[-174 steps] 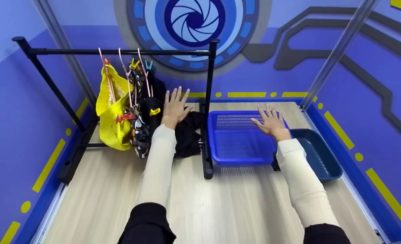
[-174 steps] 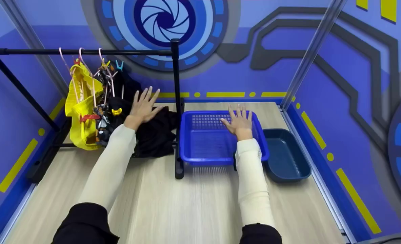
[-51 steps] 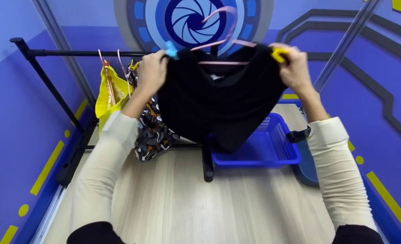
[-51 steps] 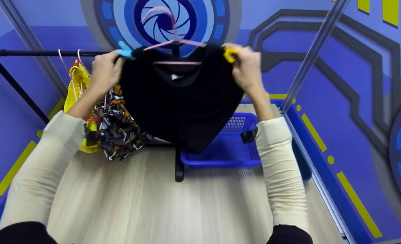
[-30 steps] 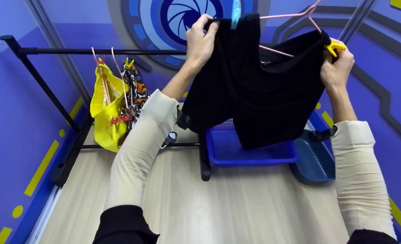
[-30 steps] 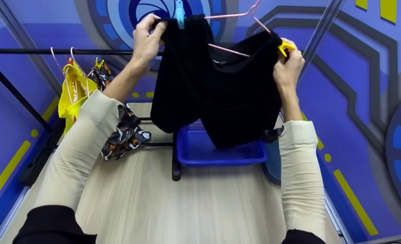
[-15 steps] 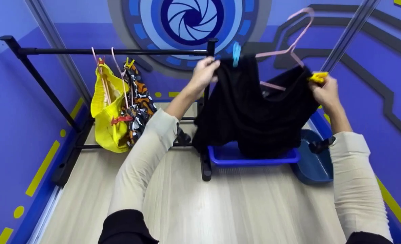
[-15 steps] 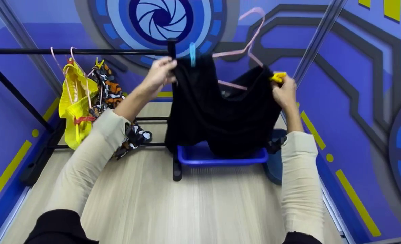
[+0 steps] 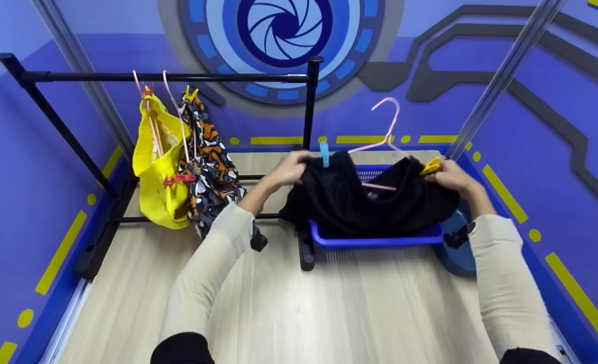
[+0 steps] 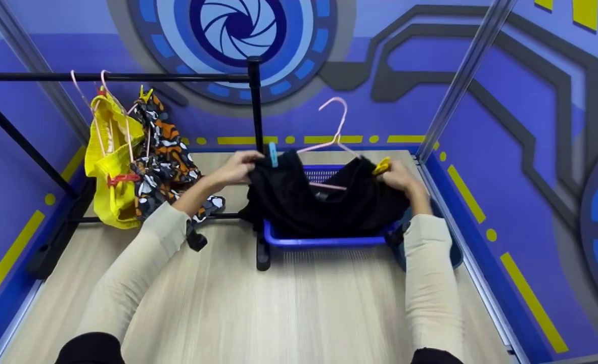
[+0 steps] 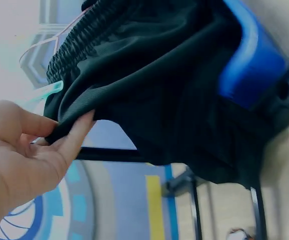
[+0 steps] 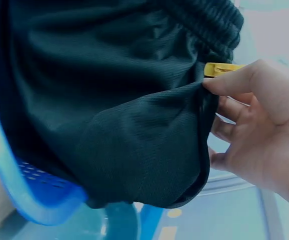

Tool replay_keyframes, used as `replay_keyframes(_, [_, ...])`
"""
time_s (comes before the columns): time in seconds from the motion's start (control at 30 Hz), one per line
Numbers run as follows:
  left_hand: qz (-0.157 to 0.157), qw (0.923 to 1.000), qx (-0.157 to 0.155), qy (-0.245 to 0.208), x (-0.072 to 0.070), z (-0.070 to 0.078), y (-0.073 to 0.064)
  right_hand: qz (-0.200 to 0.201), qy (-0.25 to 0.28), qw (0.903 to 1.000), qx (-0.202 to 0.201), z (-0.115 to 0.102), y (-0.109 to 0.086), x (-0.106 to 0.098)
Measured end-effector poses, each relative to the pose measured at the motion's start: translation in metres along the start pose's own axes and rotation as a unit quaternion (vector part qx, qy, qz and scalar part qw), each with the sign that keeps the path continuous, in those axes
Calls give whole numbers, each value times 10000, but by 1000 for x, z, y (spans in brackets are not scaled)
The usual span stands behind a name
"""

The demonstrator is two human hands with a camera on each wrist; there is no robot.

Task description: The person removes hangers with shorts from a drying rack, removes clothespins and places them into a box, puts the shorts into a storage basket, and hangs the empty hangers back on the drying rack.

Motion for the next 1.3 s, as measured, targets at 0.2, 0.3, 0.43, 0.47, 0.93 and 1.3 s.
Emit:
replay_keyframes(0.2, [-155,9923,710,1003,8,-24,-9,-671,328,9972,80,13,3,35])
replay_keyframes(0.3, [-76,9885,835,1262,11,-36,-13,-683,450,9966,1,17,5,50])
replay_keyframes(0.43, [101,9824,870,1648,13,-48,-16,-584,316,9978,21,20,8,65])
replay_keyframes(0.47, [133,9812,865,1719,14,-50,-16,-555,277,9981,17,21,9,69])
replay_keyframes(0.93, [275,9768,1052,1843,22,-70,-24,-224,952,9951,173,43,12,96])
replay_keyframes(1.3, [430,9602,1063,2548,26,-72,-19,315,1474,9886,-50,37,14,83])
Point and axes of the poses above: each hand's wrist, its own y-axis towards the middle knuckle, its own x-axis out of the palm, z = x × y, the point moved 6 cm from there along y, towards the middle knuckle, and after that the axes turned 4 degrees about z, right-handed, at the moved point
